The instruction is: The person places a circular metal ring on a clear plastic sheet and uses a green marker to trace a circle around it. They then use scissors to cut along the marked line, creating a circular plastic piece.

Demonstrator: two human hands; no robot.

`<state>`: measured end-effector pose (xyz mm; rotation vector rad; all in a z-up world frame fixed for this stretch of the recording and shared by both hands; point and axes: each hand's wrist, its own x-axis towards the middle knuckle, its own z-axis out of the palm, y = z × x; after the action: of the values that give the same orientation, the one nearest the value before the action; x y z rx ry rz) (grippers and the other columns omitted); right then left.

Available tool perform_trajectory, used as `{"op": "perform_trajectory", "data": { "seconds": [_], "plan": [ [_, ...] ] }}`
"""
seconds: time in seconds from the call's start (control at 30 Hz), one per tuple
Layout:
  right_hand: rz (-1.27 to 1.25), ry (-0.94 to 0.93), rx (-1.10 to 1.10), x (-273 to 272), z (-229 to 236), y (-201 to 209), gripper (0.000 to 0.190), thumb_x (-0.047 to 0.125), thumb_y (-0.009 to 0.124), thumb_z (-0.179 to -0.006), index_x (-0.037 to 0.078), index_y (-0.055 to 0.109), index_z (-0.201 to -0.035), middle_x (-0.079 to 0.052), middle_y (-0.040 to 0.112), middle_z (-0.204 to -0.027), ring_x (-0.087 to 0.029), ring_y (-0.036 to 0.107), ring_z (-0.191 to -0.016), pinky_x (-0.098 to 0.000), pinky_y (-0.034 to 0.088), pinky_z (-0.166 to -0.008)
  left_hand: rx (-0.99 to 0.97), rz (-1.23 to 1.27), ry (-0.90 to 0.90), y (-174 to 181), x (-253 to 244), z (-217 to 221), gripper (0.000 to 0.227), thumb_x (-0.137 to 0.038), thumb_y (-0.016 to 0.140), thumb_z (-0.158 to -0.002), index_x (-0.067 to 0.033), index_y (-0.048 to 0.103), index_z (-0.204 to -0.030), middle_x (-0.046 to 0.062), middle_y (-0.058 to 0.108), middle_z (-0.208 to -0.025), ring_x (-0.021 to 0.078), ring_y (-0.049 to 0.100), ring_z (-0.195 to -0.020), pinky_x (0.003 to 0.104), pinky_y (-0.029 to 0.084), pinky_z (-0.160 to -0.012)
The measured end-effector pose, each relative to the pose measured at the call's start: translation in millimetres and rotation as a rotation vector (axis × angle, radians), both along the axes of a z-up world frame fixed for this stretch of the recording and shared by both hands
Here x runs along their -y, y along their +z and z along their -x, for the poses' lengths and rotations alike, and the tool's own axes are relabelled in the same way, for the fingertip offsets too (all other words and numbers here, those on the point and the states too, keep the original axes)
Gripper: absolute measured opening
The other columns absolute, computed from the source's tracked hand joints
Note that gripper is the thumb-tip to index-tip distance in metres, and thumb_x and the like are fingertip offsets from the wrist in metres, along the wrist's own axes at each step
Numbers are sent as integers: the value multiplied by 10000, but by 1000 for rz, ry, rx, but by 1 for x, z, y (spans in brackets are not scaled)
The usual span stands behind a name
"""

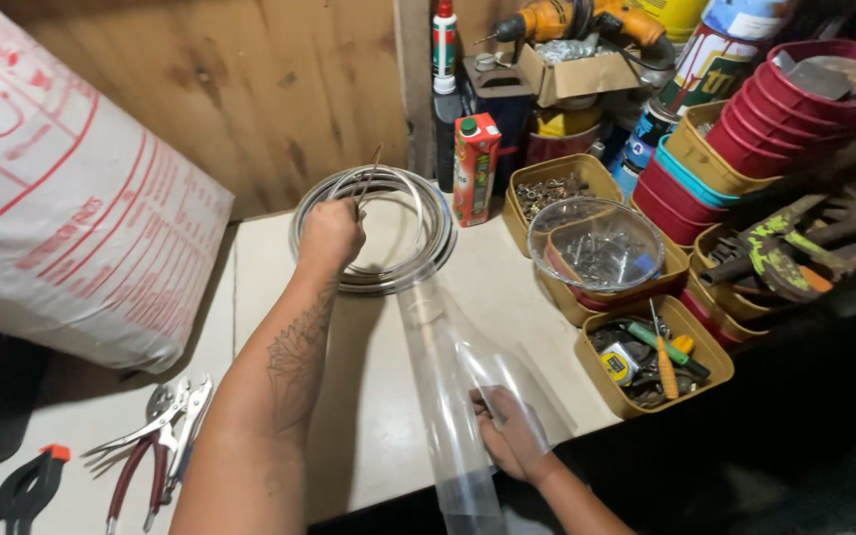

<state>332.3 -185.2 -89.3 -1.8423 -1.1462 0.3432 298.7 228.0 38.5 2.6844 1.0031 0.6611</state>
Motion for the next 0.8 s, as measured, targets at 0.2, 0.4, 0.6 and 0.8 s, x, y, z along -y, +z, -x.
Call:
{"op": "perform_trajectory", "data": {
  "seconds": [0.2,0.4,0.6,0.8],
  "plan": [
    [-84,56,-29,1,2,7,304,85,581,-878,112,715,-1150,-43,729,-1029,-179,751,-906,-294,580,-888,-60,-106,-122,23,8,-6,233,-209,550,-945,-91,748,-977,229,718,-954,509,673,-872,617,537,-743],
    [-108,55,-64,1,2,7,291,81,576,-901,66,735,-1144,-51,725,-1033,-175,729,-916,-272,570,-891,-268,-218,-296,29,16,6,178,-86,569,-848,-103,734,-915,142,650,-895,428,676,-857,556,536,-659],
    [-93,51,29,1,-1,-10,270,109,590,-914,87,727,-1145,-57,716,-1048,-201,717,-963,-297,543,-931,-302,-275,-400,60,30,42,230,-12,541,-796,-86,704,-940,144,598,-869,422,664,-874,542,552,-647],
    [-121,91,47,1,2,-1,300,103,586,-901,88,716,-1171,-68,707,-1047,-228,715,-950,-326,545,-914,-119,-390,-332,68,26,78,183,-154,576,-968,-59,671,-844,156,556,-749,431,635,-717,561,501,-603]
  ]
}}
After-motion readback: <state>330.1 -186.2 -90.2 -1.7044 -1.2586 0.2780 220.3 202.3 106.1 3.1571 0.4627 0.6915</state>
